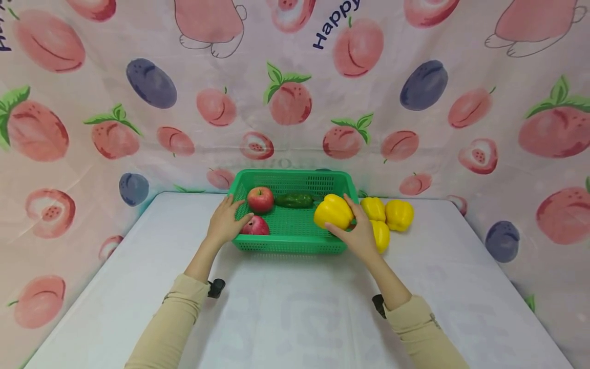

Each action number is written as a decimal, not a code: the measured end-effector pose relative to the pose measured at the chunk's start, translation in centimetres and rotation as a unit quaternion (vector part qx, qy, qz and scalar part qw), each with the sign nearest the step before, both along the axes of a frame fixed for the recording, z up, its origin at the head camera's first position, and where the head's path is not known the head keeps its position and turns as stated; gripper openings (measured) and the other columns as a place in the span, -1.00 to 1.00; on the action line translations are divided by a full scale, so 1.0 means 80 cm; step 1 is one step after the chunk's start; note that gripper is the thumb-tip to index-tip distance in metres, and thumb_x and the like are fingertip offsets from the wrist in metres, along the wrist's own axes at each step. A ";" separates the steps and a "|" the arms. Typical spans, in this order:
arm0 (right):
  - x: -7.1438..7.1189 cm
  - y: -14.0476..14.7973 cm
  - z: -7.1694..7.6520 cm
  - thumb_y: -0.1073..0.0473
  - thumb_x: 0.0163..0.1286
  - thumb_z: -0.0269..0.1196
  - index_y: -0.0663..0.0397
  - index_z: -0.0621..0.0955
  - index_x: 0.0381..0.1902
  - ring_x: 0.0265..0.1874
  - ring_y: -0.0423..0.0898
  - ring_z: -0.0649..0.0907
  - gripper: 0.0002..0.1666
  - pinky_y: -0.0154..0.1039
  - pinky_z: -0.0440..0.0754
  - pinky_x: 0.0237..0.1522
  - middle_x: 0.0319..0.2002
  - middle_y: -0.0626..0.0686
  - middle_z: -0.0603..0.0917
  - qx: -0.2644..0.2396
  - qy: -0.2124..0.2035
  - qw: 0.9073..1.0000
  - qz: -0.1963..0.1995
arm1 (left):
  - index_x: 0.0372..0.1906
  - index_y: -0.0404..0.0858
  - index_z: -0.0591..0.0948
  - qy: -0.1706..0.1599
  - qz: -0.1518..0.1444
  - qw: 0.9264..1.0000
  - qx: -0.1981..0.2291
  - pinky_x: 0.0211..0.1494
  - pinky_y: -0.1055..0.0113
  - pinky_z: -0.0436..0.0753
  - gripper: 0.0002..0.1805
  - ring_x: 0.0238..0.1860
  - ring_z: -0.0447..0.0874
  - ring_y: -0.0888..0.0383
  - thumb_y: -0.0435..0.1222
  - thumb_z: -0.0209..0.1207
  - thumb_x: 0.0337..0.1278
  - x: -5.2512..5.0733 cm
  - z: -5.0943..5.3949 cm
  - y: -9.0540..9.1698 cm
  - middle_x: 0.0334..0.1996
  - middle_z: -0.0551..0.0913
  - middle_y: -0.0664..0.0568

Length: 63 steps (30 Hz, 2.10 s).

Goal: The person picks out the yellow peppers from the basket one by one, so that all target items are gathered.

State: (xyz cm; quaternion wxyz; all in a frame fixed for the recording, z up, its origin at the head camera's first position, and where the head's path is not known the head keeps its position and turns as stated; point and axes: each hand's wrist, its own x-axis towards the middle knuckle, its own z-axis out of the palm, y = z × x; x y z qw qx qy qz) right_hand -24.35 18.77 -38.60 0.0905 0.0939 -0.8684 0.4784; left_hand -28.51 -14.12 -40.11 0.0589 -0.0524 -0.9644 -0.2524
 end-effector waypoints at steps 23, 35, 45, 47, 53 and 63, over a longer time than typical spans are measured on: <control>0.010 0.027 0.009 0.03 0.28 0.27 0.20 0.06 0.36 0.17 0.10 0.33 -0.11 0.08 0.33 0.28 0.30 0.27 0.29 -0.059 -0.039 0.997 -0.033 | 0.35 -0.27 0.32 -0.001 0.002 1.000 -0.001 0.51 -0.07 -0.02 -0.33 0.50 -0.15 -0.21 0.04 0.01 0.28 0.001 0.000 0.001 0.44 0.02 -0.35; 0.017 0.054 0.010 0.06 0.31 0.22 0.13 0.01 0.47 0.23 0.28 0.28 -0.08 0.29 0.26 0.27 0.38 0.34 0.14 -0.001 -0.002 1.000 -0.030 | 0.35 -0.29 0.32 -0.001 -0.002 1.000 -0.007 0.51 -0.07 -0.01 -0.33 0.49 -0.15 -0.23 0.04 0.01 0.28 0.001 0.002 0.003 0.44 0.02 -0.36; 0.021 0.074 0.009 -0.04 0.32 0.21 0.22 0.06 0.42 0.10 0.27 0.36 -0.09 0.22 0.43 0.15 0.28 0.37 0.24 0.036 -0.014 0.999 -0.035 | 0.34 -0.29 0.33 -0.001 -0.001 1.000 -0.010 0.51 -0.06 -0.02 -0.33 0.49 -0.14 -0.23 0.05 0.00 0.29 0.002 0.000 0.000 0.44 0.03 -0.37; 0.022 0.077 0.009 -0.05 0.32 0.20 0.23 0.08 0.41 0.04 0.24 0.41 -0.11 0.05 0.52 0.06 0.22 0.37 0.30 0.051 -0.011 0.998 -0.041 | 0.35 -0.29 0.32 -0.002 0.000 1.000 -0.009 0.51 -0.06 -0.03 -0.33 0.49 -0.14 -0.23 0.05 -0.01 0.29 0.002 0.000 -0.001 0.44 0.03 -0.37; 0.026 0.088 0.010 -0.07 0.30 0.22 0.19 0.15 0.40 -0.10 0.16 0.47 -0.14 -0.55 0.45 -0.29 0.07 0.34 0.38 0.075 -0.014 0.995 -0.057 | 0.34 -0.29 0.32 0.002 -0.002 1.000 -0.005 0.51 -0.07 -0.03 -0.33 0.49 -0.15 -0.23 0.05 0.00 0.29 0.002 0.001 -0.001 0.44 0.03 -0.36; 0.034 0.109 0.007 -0.06 0.30 0.22 0.30 0.10 0.39 -0.11 0.16 0.43 -0.09 -0.60 0.43 -0.39 0.11 0.39 0.35 0.088 -0.017 0.993 -0.073 | 0.34 -0.29 0.33 0.003 -0.003 1.000 -0.002 0.50 -0.09 -0.01 -0.33 0.49 -0.14 -0.24 0.03 0.02 0.28 0.003 0.001 0.002 0.44 0.02 -0.37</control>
